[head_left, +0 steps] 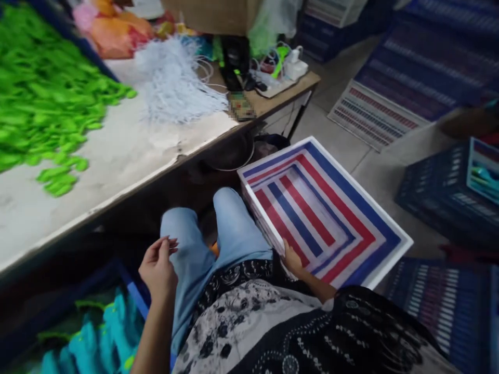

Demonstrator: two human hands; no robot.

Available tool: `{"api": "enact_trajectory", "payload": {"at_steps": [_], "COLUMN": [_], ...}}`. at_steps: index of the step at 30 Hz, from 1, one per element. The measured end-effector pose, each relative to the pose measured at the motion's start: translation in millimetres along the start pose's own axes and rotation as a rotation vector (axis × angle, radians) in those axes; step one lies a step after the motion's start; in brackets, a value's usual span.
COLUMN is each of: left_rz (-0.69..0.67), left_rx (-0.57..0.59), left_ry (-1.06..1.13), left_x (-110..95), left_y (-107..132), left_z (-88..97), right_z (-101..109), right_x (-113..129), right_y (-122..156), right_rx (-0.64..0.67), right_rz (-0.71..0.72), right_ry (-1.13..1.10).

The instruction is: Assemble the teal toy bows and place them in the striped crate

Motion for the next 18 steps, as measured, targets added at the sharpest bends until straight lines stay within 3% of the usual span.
{"api": "enact_trajectory", "payload": {"at_steps": [3, 7, 10, 14, 16, 18], "left_rz": [-0.005, -0.044, -0.104, -0.142, -0.163, -0.173], "left_rx": [0.174, 0.397, 0.477, 0.514, 0.549, 0.569], "left_ry": [-0.056, -0.191, -0.295, -0.292, -0.285, -0.319], "left_x": [-22.1, -39.8, -53.5, -74.5, -83.1, -88.7], "left_y": [-3.1, -6.0, -19.0, -37.0, -38.4, -33.8], "left_z": [-48.1, -96.5, -125.0, -168.3, -190.5, -206.3], "right_z": [-8.6, 13.6, 45.6, 108.6, 137.8, 154.3], "right_x": [-18.9, -58.8, -103.2, -158.6, -169.0, -158.7], "right_y": [-0.7, -6.4, -4.6, -20.8, -39.9, -60.2], "right_rx": [-0.016, -0.023, -0.074, -0.256, -0.385, -0.471], "right_rz": [-0.096, -0.198, -0.339, -0.532, -0.639, -0.628], "right_ry": [-0.015, -0.041, -0.047, -0.009, 0.032, 0.088]}}
Point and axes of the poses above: each hand's wrist, its own y-axis away from the middle knuckle, its own z-axis out of the back of the hand, x = y × z, the point moved 1 cm from there along -y, towards the middle knuckle, and after that the axes turned 13 degrees about -y, right-handed, at the moved point
